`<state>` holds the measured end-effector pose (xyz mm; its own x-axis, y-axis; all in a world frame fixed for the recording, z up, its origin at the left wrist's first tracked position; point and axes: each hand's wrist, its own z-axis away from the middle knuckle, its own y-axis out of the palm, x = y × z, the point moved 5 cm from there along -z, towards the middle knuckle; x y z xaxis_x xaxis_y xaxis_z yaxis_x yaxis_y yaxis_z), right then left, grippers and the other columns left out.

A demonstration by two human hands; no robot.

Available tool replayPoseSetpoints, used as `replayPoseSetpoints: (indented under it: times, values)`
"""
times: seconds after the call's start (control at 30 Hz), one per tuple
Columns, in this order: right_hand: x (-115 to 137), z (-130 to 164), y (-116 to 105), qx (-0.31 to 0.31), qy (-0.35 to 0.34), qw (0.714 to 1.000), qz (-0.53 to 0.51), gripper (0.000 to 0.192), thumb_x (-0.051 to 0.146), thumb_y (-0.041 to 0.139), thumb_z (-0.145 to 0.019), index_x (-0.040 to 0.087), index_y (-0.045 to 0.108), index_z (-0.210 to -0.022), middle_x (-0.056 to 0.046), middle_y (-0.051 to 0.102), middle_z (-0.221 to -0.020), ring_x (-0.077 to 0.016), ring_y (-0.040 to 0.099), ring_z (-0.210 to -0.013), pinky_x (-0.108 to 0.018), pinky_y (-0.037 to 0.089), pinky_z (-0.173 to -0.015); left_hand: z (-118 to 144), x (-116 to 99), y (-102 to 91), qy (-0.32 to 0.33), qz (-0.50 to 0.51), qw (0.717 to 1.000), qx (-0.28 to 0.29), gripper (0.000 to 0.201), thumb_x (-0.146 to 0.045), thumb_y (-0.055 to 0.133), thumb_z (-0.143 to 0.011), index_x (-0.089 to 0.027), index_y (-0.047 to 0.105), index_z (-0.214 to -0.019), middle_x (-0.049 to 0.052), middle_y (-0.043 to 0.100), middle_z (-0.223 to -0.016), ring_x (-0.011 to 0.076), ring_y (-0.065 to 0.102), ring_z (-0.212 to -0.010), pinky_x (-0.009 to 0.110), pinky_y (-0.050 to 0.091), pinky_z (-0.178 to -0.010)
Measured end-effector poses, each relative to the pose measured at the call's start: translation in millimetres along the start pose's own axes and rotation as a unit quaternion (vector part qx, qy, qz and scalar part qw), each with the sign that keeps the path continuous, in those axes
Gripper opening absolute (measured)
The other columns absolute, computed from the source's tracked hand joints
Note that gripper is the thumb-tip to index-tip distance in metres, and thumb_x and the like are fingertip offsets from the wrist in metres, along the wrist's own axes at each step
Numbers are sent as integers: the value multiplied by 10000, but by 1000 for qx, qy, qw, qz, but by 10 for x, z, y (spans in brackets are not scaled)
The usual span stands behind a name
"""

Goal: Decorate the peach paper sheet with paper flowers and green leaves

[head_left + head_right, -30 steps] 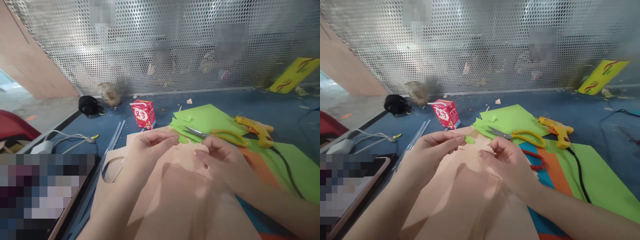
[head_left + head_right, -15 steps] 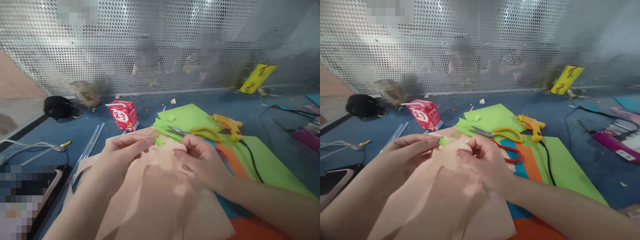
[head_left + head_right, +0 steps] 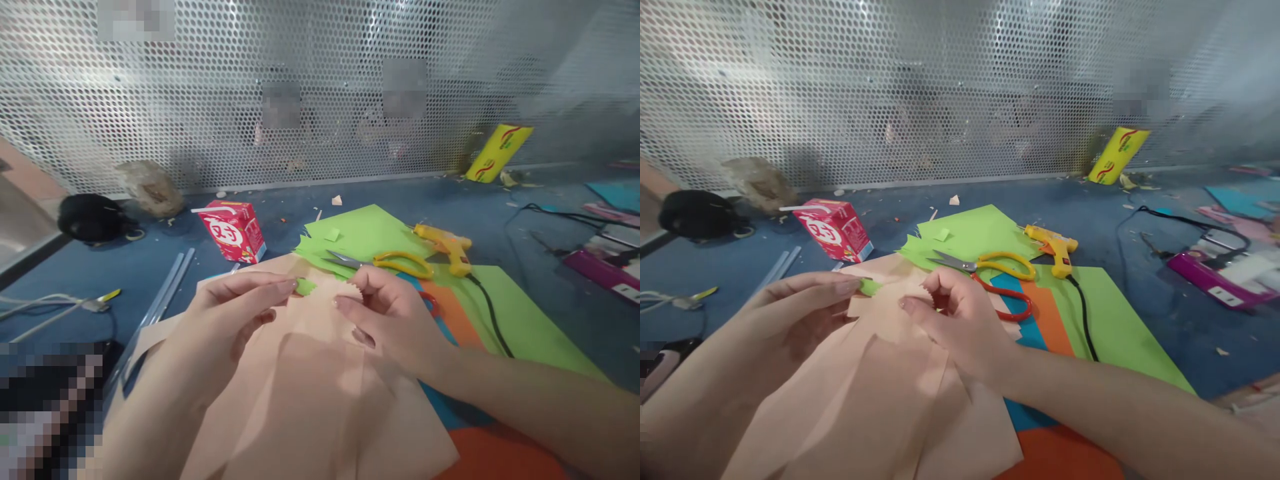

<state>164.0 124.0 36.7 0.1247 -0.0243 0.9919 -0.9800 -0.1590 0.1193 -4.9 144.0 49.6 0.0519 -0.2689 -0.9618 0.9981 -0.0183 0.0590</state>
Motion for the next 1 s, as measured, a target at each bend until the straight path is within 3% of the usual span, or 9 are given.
replayPoseSetpoints:
  times: [0.2,0.43,1.0]
  values:
    - [3,-11,-7,3,-12,1000,7,295,268,625,-778,198,384,-624,103,355,-529,-28,317,-403,-193,266,-389,-2,31,14,-9,32,999,5,105,-272,775,-555,-218,721,-628,-2,697,-682,135,601,-678,249,450,-639]
    - [-2,-12,-8,2,-28,1000,6,297,260,631,-779,190,389,-622,100,359,-538,-27,323,-432,-180,278,-398,3,41,11,-23,25,999,10,245,-333,808,-489,-182,714,-657,29,679,-714,150,586,-681,265,443,-629]
    - [-15,0,-4,6,-13,1000,5,290,255,627,-785,189,392,-627,100,363,-539,-23,334,-430,-174,280,-400,-20,67,25,-20,51,998,42,179,-304,779,-559,-205,689,-678,-14,627,-629,113,580,-620,223,490,-599]
